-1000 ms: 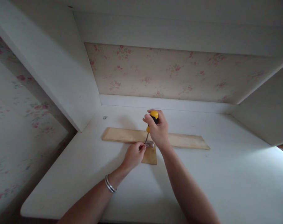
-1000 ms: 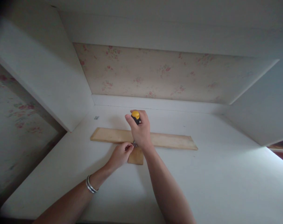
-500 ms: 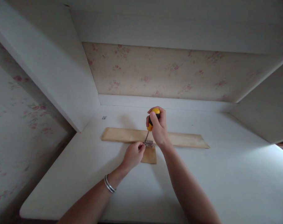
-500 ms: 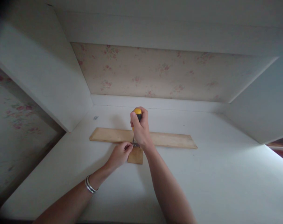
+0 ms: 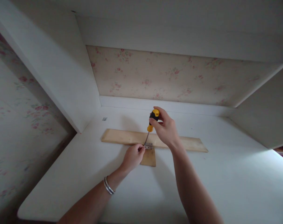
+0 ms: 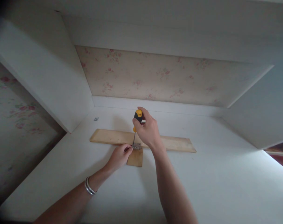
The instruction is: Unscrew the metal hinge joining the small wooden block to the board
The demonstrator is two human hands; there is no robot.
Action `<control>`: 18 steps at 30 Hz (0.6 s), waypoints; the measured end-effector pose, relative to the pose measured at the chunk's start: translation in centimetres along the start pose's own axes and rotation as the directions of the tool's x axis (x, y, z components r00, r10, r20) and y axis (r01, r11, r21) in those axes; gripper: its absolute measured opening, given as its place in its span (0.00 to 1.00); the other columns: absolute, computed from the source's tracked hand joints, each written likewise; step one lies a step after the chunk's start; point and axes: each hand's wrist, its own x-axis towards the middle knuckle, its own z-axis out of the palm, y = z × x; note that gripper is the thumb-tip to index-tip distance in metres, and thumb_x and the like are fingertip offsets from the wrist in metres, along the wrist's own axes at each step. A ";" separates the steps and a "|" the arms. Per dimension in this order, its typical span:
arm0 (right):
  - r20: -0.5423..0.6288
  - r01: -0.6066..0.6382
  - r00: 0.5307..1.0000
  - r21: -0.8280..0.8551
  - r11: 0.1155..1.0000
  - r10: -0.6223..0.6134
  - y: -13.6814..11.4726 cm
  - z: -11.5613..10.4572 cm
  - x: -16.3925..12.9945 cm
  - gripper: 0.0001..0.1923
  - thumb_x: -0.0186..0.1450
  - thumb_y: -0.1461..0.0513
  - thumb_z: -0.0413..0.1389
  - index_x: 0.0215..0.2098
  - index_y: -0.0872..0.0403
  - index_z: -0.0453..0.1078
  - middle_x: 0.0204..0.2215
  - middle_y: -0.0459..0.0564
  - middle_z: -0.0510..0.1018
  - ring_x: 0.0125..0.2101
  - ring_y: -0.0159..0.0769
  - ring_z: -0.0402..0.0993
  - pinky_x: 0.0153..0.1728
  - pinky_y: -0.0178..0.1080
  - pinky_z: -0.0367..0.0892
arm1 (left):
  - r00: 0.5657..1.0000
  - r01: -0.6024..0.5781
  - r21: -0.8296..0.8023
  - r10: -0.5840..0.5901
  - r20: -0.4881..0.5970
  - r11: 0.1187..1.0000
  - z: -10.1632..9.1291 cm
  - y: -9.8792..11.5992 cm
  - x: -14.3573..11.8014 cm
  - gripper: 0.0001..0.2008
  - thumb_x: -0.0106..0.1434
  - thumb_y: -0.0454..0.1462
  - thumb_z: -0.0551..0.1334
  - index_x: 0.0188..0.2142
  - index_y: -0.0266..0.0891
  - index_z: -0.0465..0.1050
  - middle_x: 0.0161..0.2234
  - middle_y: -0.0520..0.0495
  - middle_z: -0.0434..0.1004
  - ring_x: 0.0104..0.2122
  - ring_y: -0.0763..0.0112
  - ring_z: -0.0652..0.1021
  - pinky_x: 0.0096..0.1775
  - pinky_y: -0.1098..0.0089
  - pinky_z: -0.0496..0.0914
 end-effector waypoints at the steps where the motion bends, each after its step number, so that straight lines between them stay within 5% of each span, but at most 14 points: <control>1: 0.028 0.005 1.000 -0.142 0.990 -0.002 -0.7 -0.5 0.1 0.22 0.63 0.53 0.51 0.54 0.48 0.61 0.39 0.49 0.76 0.37 0.38 0.74 0.36 0.39 0.68 | 1.000 -0.001 0.002 0.001 0.002 1.000 0.0 0.0 0.0 0.12 0.63 0.40 0.55 0.35 0.38 0.75 0.34 0.46 0.79 0.34 0.68 0.76 0.36 0.72 0.64; 4: 0.112 0.037 0.993 -0.582 0.813 0.035 -3.0 -1.6 1.4 0.22 0.63 0.45 0.47 0.41 0.51 0.68 0.32 0.53 0.77 0.34 0.45 0.74 0.33 0.41 0.64 | 1.000 -0.004 0.000 0.004 0.004 1.000 -0.2 0.0 -0.1 0.11 0.63 0.40 0.55 0.35 0.38 0.75 0.34 0.47 0.79 0.34 0.68 0.76 0.36 0.72 0.64; 7: 0.235 0.084 0.960 -0.766 0.638 0.155 -5.0 -2.6 3.6 0.23 0.62 0.44 0.46 0.37 0.53 0.69 0.30 0.57 0.77 0.33 0.47 0.73 0.30 0.40 0.62 | 1.000 -0.015 0.002 0.015 0.005 1.000 -0.4 0.1 -0.3 0.11 0.63 0.40 0.55 0.35 0.38 0.75 0.33 0.47 0.79 0.34 0.69 0.76 0.36 0.72 0.64; 9: 0.433 0.163 0.862 -0.729 0.665 0.263 -6.1 -3.2 5.1 0.17 0.61 0.49 0.50 0.37 0.52 0.69 0.32 0.55 0.77 0.30 0.42 0.73 0.27 0.37 0.60 | 1.000 -0.025 0.003 0.025 0.006 1.000 -0.5 0.1 -0.4 0.12 0.63 0.40 0.55 0.35 0.38 0.75 0.33 0.47 0.79 0.34 0.69 0.76 0.36 0.72 0.64; 11: 0.607 0.194 0.708 -0.658 0.728 0.360 -7.0 -3.7 6.2 0.16 0.60 0.51 0.52 0.40 0.51 0.69 0.31 0.51 0.77 0.26 0.37 0.72 0.24 0.35 0.59 | 0.999 -0.035 0.003 0.035 0.005 0.999 -0.5 0.0 -0.4 0.12 0.63 0.40 0.55 0.34 0.38 0.75 0.33 0.46 0.79 0.33 0.69 0.76 0.35 0.72 0.64; 13: 0.663 0.223 0.616 -0.666 0.712 0.426 -7.7 -3.7 6.8 0.20 0.60 0.47 0.51 0.41 0.52 0.69 0.29 0.51 0.77 0.24 0.36 0.72 0.24 0.35 0.59 | 0.999 -0.042 -0.001 0.042 -0.005 0.999 -0.4 -0.2 -0.4 0.12 0.63 0.41 0.54 0.34 0.38 0.75 0.33 0.46 0.79 0.33 0.69 0.76 0.35 0.73 0.64; 16: 0.612 0.333 0.653 -0.762 0.556 0.447 -8.4 -3.2 7.3 0.27 0.63 0.44 0.45 0.35 0.57 0.71 0.25 0.57 0.76 0.25 0.40 0.72 0.25 0.39 0.60 | 0.999 -0.046 -0.006 0.046 -0.019 0.999 -0.3 -0.4 -0.4 0.12 0.63 0.41 0.54 0.34 0.39 0.75 0.33 0.47 0.79 0.33 0.69 0.76 0.35 0.73 0.64; 18: 0.628 0.373 0.626 -0.761 0.531 0.462 -8.8 -2.7 7.6 0.24 0.64 0.48 0.46 0.38 0.58 0.71 0.26 0.57 0.76 0.26 0.41 0.72 0.26 0.39 0.61 | 0.998 -0.051 -0.002 0.051 -0.022 0.999 -0.3 -0.5 -0.4 0.12 0.64 0.41 0.54 0.34 0.39 0.75 0.33 0.47 0.79 0.34 0.69 0.76 0.35 0.72 0.64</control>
